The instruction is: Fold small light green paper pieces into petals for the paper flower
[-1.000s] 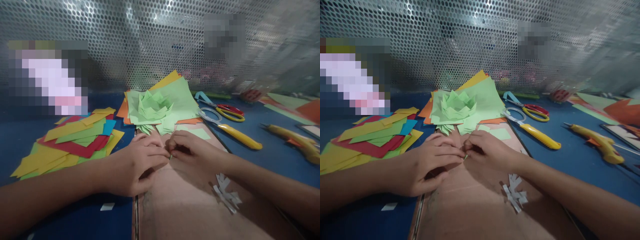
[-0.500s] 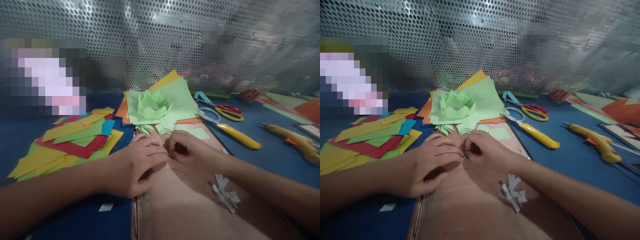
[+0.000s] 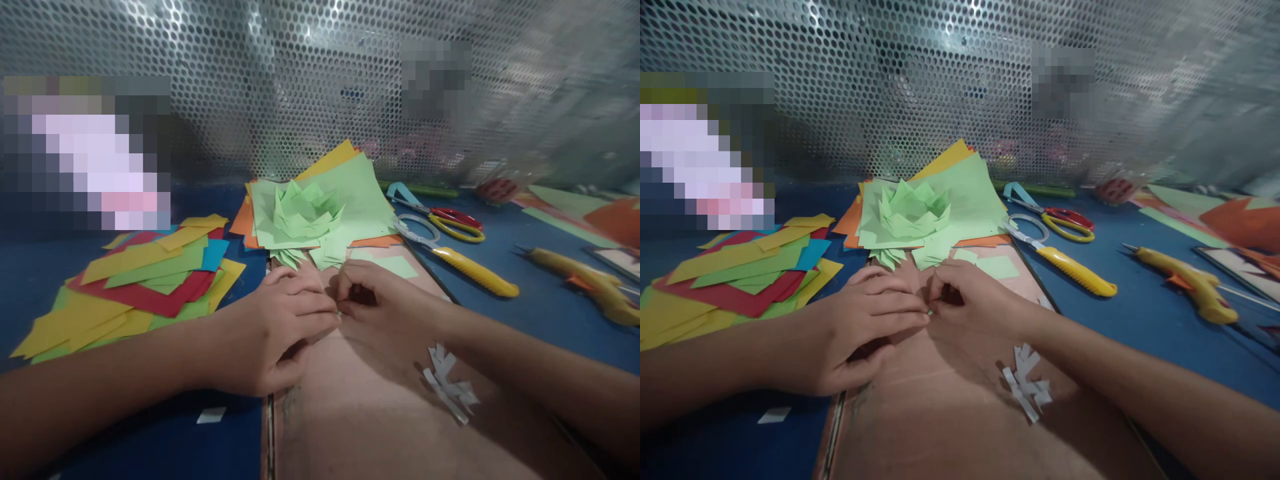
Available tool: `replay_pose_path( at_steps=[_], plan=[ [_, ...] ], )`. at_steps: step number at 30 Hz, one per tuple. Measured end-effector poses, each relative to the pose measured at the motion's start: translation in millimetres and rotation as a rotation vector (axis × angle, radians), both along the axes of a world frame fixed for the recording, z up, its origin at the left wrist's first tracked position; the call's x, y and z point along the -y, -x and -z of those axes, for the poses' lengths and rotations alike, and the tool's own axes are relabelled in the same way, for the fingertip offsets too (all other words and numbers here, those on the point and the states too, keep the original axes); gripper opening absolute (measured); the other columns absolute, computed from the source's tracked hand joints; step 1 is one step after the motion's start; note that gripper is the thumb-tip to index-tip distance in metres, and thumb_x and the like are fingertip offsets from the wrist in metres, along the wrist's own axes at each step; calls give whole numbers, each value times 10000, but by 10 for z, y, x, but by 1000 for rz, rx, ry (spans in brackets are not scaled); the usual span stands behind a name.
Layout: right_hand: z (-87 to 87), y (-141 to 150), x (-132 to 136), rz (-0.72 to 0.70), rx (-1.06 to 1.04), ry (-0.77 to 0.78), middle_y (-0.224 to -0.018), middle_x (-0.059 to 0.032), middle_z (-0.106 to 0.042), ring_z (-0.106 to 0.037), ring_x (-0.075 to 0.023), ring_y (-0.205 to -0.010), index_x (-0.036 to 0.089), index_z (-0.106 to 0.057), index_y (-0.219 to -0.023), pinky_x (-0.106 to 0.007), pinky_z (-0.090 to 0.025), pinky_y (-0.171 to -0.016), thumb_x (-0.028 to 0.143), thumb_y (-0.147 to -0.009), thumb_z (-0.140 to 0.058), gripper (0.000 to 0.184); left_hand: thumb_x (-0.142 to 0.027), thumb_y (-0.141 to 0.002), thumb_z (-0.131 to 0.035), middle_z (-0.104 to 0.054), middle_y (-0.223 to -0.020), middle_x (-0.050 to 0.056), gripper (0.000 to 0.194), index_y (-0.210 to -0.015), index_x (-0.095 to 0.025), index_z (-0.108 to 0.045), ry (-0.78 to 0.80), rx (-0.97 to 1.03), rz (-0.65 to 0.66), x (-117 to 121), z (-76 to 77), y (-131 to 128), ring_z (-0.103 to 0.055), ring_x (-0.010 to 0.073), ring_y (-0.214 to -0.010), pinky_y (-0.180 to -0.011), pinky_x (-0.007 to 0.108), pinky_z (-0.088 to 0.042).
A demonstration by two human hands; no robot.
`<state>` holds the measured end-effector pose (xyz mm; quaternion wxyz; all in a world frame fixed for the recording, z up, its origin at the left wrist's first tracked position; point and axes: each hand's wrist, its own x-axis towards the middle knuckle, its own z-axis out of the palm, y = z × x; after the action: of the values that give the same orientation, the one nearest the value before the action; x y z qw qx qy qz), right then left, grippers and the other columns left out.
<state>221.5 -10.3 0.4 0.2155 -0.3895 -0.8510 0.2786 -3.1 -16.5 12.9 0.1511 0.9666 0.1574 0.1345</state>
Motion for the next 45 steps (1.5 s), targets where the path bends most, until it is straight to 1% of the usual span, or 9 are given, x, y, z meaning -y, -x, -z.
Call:
replay_pose_path(
  at_steps=[8, 16, 23, 30, 33, 35, 37, 42, 45],
  plan=[
    [16, -22, -24, 5, -9, 58, -756, -1, -597, -514, -121, -696, 177, -522, -703, -229, -395, -623, 30, -705, -510, 148, -140, -767, -503, -597, -1167, 46, 359, -1114, -182, -581, 18, -13, -4, -8, -31, -29, -444, 244, -1124, -999, 402, -206],
    [11, -20, -23, 14, -20, 63, -763, -3, -605, -533, -124, -710, 176, -528, -697, -226, -405, -618, 14, -691, -499, 164, -128, -742, -500, -614, -1118, 34, 330, -1054, -177, -596, -2, -3, 24, -31, -44, -34, -468, 230, -1093, -988, 402, -181],
    [-6, -18, -19, 3, -39, 76, -768, -11, -609, -539, -128, -708, 169, -540, -705, -233, -412, -620, 28, -698, -503, 146, -121, -742, -497, -602, -1130, 39, 312, -1031, -187, -594, 8, -16, 26, -29, -52, -44, -461, 229, -1093, -989, 401, -185],
    [14, -23, -20, 19, -48, 95, -774, -9, -605, -541, -124, -684, 171, -545, -707, -230, -411, -598, 47, -704, -503, 131, -98, -693, -507, -580, -1161, 35, 259, -923, -198, -568, 99, -6, 20, -32, -23, 9, -488, 227, -1086, -985, 396, -219],
    [31, -34, -33, 7, -50, 66, -762, -6, -603, -545, -125, -698, 173, -556, -703, -235, -414, -621, 54, -709, -505, 129, -123, -692, -522, -595, -1113, 54, 309, -994, -186, -540, 129, 2, -24, -24, -11, 23, -500, 227, -1058, -969, 391, -253],
    [31, -36, -37, 0, -59, 79, -756, -8, -607, -553, -129, -712, 173, -555, -698, -238, -419, -629, 53, -704, -503, 131, -144, -705, -532, -591, -1122, 57, 397, -1099, -189, -521, 111, 35, -42, -17, 5, 17, -493, 230, -1066, -974, 397, -249],
    [21, -31, -35, 3, -71, 108, -758, -12, -612, -558, -133, -719, 173, -555, -698, -241, -424, -628, 61, -701, -508, 121, -150, -712, -533, -583, -1161, 46, 444, -1151, -209, -518, 76, 59, -38, -10, 19, 7, -482, 234, -1087, -988, 402, -229],
    [-14, -11, -24, 6, -90, 139, -769, -14, -616, -558, -134, -735, 177, -547, -691, -253, -436, -652, 74, -699, -511, 110, -136, -751, -505, -580, -1200, 49, 410, -1153, -205, -542, 33, -5, -9, 4, 7, -5, -443, 251, -1129, -1017, 414, -188],
    [-8, -8, -16, 24, -84, 156, -770, -10, -607, -549, -130, -730, 180, -532, -697, -251, -435, -658, 76, -699, -509, 106, -123, -738, -513, -578, -1201, 43, 414, -1143, -199, -553, 32, -8, -11, 4, -4, -8, -435, 252, -1135, -1026, 415, -180]
  ],
)
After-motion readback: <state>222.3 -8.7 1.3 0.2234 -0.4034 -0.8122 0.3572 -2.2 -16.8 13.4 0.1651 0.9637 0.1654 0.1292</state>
